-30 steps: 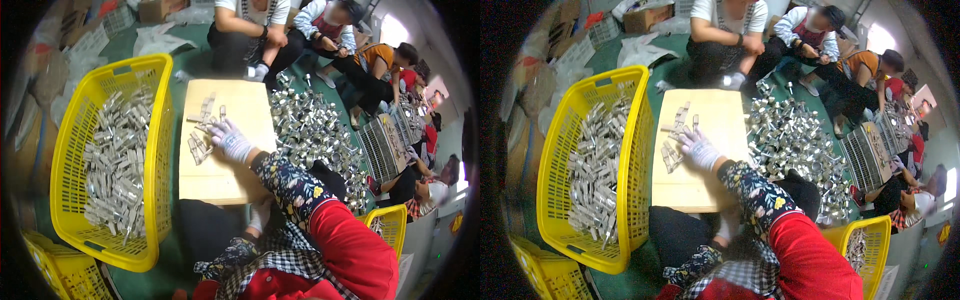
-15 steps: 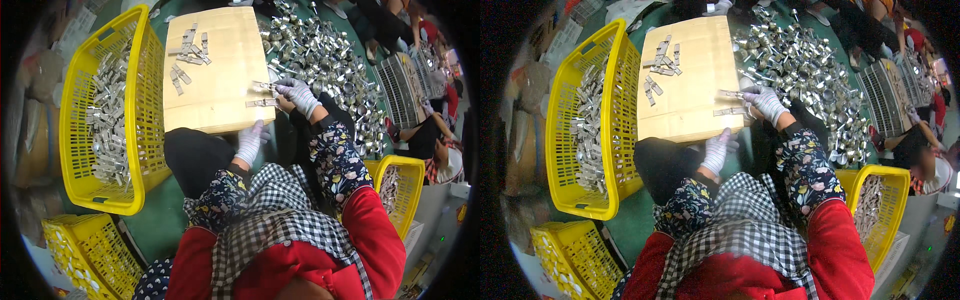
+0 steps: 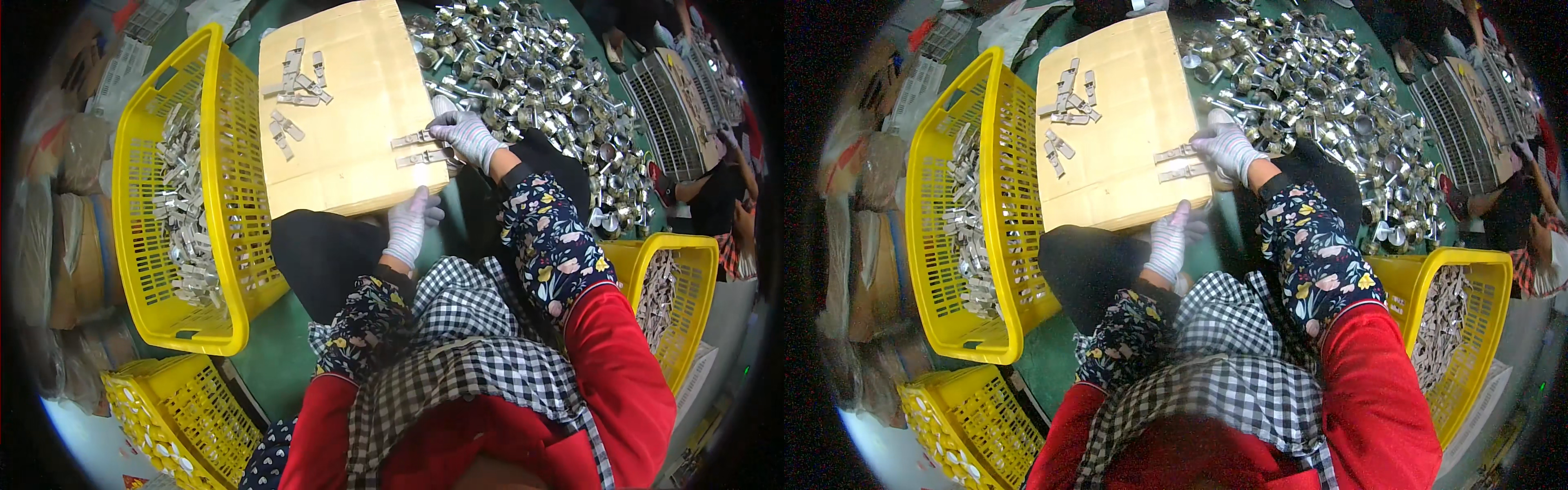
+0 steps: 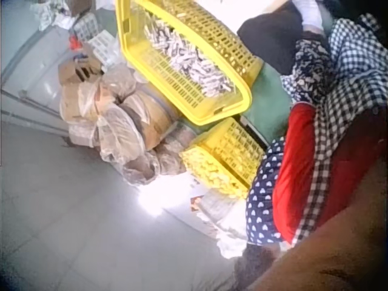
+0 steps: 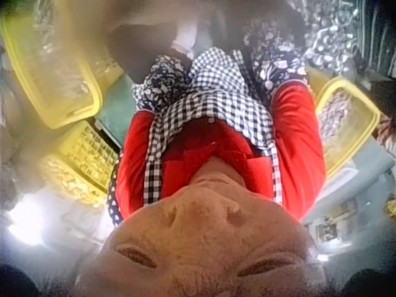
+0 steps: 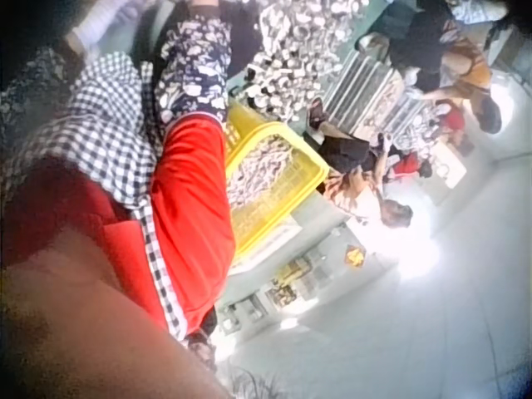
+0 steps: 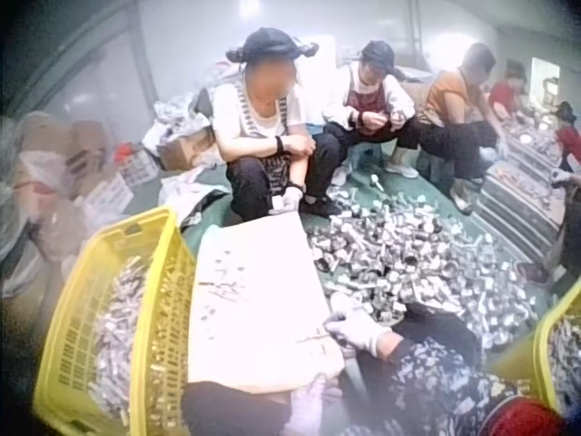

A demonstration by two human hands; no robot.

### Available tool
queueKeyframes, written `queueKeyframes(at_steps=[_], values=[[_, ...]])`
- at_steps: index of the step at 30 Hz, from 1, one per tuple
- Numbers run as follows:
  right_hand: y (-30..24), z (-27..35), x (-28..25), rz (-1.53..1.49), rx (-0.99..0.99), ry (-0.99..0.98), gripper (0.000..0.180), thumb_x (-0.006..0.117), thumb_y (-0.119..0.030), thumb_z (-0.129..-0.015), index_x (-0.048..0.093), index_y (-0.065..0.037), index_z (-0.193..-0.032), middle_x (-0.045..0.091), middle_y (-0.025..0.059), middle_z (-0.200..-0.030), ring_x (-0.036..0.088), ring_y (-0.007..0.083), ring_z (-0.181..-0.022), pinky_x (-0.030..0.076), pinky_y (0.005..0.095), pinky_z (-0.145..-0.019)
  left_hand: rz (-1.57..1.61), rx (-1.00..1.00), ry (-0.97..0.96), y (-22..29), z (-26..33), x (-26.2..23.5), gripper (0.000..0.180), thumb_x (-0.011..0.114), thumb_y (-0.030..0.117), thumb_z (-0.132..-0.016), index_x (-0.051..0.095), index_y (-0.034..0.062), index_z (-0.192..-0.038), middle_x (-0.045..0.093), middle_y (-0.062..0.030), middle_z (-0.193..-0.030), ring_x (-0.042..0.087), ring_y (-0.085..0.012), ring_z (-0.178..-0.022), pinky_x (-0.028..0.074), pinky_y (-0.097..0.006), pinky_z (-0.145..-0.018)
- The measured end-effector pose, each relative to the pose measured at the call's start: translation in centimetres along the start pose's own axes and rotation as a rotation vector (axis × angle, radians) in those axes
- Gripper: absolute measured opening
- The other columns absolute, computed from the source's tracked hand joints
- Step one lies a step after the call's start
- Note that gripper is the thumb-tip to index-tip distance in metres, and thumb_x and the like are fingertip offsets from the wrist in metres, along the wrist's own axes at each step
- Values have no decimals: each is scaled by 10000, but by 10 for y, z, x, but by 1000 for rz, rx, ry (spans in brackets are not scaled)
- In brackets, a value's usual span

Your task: Assembling metal cabinet hinge components on a wooden board.

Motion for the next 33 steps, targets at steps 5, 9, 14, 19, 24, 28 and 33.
queueKeyframes(at_steps=[5,9,14,19,24,28,33], values=[[0,1,-2,-75,-1,18,167,632,-111,-736,592,13,-840,574,44,-713,513,119,-625,450,267,-563,-22,2,-12,0,1,0,460,519,378,-823,574,-75,-881,590,-108,-677,522,-124,-528,425,-221,-512],[-7,5,-2,-6,-25,21,161,631,-121,-741,588,7,-830,575,43,-702,512,114,-598,446,259,-533,21,14,-28,-3,-1,1,452,520,373,-823,575,-72,-878,595,-112,-699,533,-131,-535,425,-224,-507],[-7,4,-6,123,-59,40,135,610,-113,-741,588,0,-811,576,41,-657,522,106,-578,442,249,-523,-22,39,-5,-3,-2,3,412,481,365,-845,582,-31,-895,614,-103,-700,568,-145,-586,454,-252,-548],[-34,7,-3,596,-203,150,159,567,-177,-734,580,-33,-800,610,92,-673,590,176,-617,464,291,-588,-50,74,-14,1,-2,1,388,482,353,-845,581,-17,-906,618,-106,-720,573,-153,-593,459,-261,-534],[-36,17,-6,759,-117,133,225,569,-237,-737,589,-66,-881,607,143,-812,583,278,-796,447,354,-732,11,32,-35,-2,-8,3,323,505,286,-831,556,-12,-947,629,-107,-797,587,-160,-592,484,-268,-533],[-92,43,10,1070,-389,250,393,583,-291,-731,524,-98,-1068,510,150,-1076,494,296,-992,395,384,-836,50,29,-54,-15,-15,9,292,515,266,-828,566,-13,-897,620,-100,-748,565,-144,-540,470,-258,-497],[-144,22,116,939,-664,58,648,660,-354,-643,410,-95,-1183,416,171,-1165,427,341,-1051,382,407,-867,-142,553,36,-30,-36,13,251,458,223,-821,590,11,-843,583,-216,-847,541,-360,-793,421,-375,-704]])
Point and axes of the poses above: each hand's wrist, its own z-axis away from the middle knuckle, its own x-axis out of the palm, y = z × x, the point moved 7 cm from there along -z, towards the middle knuckle
